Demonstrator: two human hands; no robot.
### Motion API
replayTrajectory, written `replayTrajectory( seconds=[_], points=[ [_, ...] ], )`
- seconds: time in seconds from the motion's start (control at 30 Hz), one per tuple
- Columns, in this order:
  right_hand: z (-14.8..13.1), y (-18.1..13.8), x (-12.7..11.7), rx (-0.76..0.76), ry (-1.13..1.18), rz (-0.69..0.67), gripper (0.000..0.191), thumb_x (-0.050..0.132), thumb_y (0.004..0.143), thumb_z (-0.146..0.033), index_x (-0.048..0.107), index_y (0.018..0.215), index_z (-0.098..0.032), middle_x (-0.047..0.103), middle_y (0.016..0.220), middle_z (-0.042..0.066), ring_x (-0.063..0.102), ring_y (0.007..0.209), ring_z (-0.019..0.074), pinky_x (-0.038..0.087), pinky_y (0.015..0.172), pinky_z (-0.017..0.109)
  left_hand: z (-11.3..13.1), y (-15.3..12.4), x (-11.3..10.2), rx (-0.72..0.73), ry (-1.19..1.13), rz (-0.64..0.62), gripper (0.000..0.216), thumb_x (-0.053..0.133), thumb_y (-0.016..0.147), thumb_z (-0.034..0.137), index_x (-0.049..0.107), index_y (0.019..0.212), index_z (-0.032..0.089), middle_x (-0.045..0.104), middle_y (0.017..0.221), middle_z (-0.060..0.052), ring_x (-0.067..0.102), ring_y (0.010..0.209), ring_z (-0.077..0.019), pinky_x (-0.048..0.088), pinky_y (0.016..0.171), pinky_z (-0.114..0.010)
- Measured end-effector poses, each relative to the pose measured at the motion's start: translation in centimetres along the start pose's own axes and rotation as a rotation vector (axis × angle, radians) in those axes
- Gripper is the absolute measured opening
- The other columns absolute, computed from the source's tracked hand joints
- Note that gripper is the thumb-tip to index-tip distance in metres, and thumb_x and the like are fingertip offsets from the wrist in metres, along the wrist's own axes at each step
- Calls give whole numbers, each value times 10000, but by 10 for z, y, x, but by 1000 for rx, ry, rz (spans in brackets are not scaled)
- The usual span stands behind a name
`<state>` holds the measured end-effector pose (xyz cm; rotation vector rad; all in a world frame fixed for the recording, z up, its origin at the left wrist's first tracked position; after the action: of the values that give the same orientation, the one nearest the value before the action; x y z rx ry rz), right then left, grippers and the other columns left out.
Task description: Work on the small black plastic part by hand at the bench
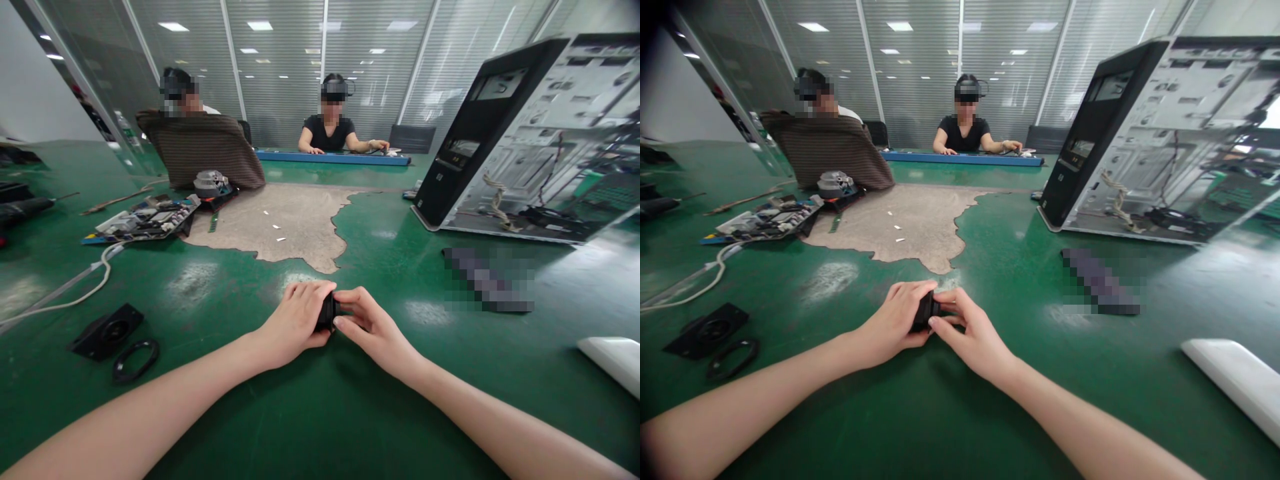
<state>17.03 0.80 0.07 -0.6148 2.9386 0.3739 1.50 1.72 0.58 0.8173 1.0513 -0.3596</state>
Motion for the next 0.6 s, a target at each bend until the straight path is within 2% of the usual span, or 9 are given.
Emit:
replayTrajectory(
  seconds=[0.1, 0.3, 0.43, 0.6],
  points=[
    [1, 1, 0, -1, -10, 31, 166, 522, 807, -212, 499, 969, -242, 549, 962, 3, 557, 970, 140, 480, 844, 291, 1, 0, -1, -6, 3, -8, 650, 575, 701, 159, 214, 1242, 161, 443, 1202, -129, 419, 1095, -264, 324, 900, -432],
    [1, 2, -1, 42, -46, 4, 333, 505, 811, -190, 421, 1130, -238, 514, 1106, 50, 543, 1008, 160, 477, 859, 334, 0, 1, 0, -16, -5, -16, 653, 585, 692, 160, 222, 1235, 151, 446, 1195, -128, 413, 1093, -257, 315, 909, -424],
    [2, 1, -1, 2, -2, -36, 285, 529, 796, -186, 447, 1062, -244, 517, 1072, 34, 524, 1042, 160, 477, 865, 316, -1, 1, 0, -14, -15, -13, 662, 578, 690, 155, 213, 1242, 164, 442, 1201, -124, 411, 1096, -259, 311, 909, -430],
    [2, 1, -1, 3, 11, 7, 192, 532, 795, -203, 479, 976, -240, 522, 987, 15, 548, 980, 148, 487, 842, 304, 0, 1, 0, -14, -13, -15, 654, 577, 693, 157, 216, 1238, 163, 444, 1204, -131, 408, 1109, -258, 315, 907, -428]
  ],
)
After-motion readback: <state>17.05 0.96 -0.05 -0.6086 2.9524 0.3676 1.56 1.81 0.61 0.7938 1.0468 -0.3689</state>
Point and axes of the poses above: each hand's wrist, its own y-axis towards the middle knuckle, its own x-axis out of the palm, z = x × y, the point moved 2 cm from there along y, towards the middle knuckle
